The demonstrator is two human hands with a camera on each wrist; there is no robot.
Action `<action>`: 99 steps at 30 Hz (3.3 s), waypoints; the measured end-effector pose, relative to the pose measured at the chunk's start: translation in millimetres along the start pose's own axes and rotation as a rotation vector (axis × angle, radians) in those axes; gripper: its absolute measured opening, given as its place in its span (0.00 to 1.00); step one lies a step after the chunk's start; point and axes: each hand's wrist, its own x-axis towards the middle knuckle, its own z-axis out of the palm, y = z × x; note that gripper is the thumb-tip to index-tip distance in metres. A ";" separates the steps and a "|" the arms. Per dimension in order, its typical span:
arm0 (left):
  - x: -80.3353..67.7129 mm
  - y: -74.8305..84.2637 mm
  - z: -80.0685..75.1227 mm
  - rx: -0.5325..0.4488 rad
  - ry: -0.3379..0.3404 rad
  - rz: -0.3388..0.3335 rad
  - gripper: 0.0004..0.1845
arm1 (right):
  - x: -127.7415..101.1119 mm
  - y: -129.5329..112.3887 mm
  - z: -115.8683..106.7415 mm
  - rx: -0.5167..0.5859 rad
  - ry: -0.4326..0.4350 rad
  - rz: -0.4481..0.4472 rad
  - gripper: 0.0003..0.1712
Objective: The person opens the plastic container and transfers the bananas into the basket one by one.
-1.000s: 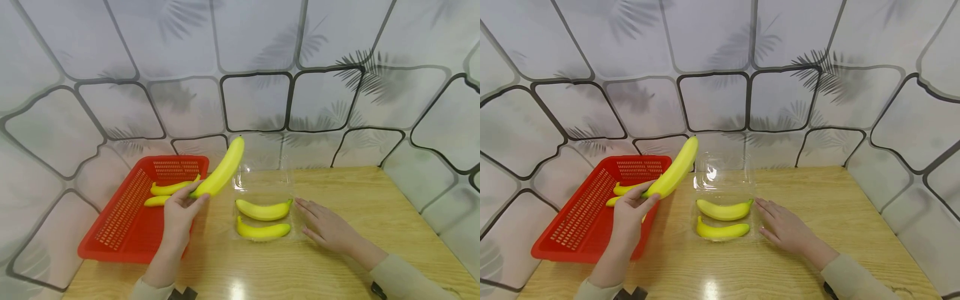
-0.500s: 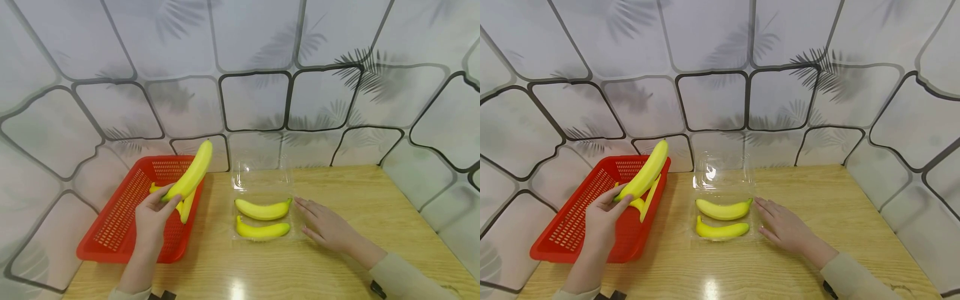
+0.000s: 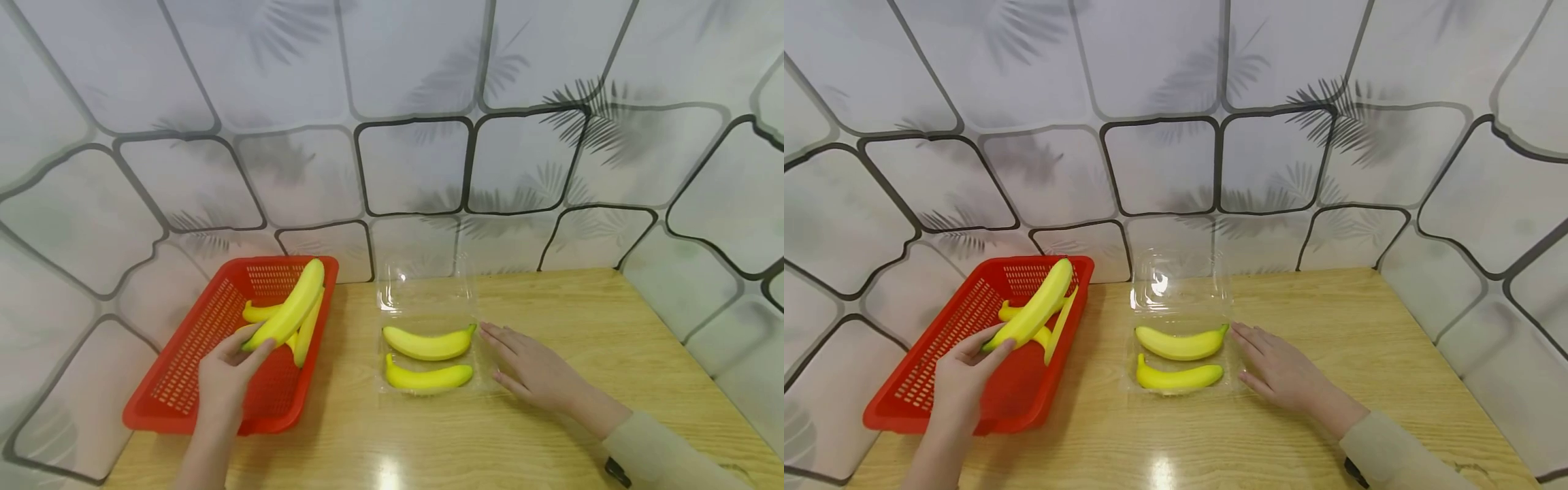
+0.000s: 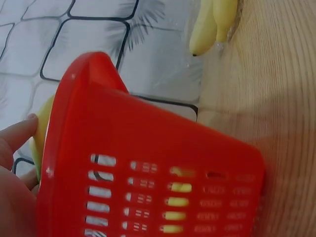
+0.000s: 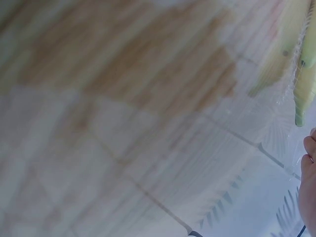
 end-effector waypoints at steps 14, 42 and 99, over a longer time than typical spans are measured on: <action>6.5 -12.2 -24.1 0.277 -0.054 -0.085 0.33 | 0.0 -1.3 -0.1 -0.003 0.003 0.003 0.42; 17.3 -16.4 -23.5 0.670 -0.147 0.067 0.24 | 0.9 -0.4 -0.3 -0.001 -0.005 0.008 0.42; 3.4 10.3 22.0 0.127 -0.358 -0.011 0.24 | 0.1 -0.1 0.0 0.008 -0.009 0.007 0.43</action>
